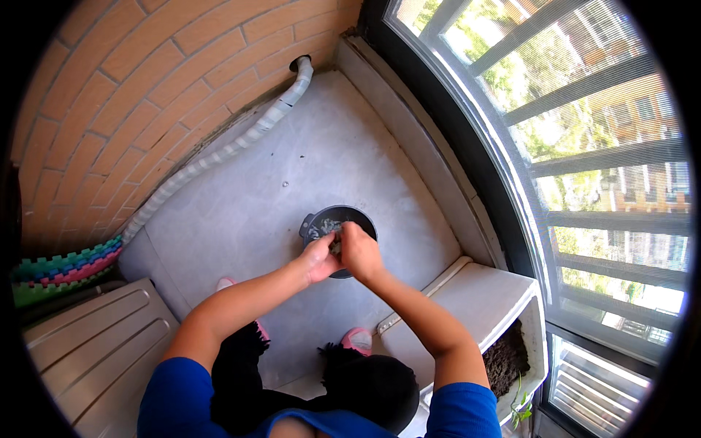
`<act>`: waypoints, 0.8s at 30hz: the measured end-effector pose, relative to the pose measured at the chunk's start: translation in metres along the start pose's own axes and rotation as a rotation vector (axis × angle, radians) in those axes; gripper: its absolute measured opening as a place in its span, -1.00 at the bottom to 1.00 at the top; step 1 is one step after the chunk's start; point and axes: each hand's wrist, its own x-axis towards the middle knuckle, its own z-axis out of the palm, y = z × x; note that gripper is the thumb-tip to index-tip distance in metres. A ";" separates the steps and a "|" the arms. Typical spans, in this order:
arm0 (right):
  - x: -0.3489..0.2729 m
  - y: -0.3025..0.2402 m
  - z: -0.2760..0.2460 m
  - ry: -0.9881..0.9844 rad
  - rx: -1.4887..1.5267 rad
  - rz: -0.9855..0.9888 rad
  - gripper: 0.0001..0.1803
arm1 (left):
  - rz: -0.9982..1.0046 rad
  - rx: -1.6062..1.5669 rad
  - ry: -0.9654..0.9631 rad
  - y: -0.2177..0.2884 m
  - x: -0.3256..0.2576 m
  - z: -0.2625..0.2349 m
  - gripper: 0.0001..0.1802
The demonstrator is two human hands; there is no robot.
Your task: The person kneels on a balcony floor and uses a wet cloth to wipe a long, insulated pipe running along the wall. They repeatedly dip the cloth into a bucket of water to clean the pipe's surface.
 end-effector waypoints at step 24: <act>-0.004 0.042 -0.028 -0.271 0.941 0.682 -0.81 | 0.351 0.639 0.074 0.000 0.014 -0.040 -0.82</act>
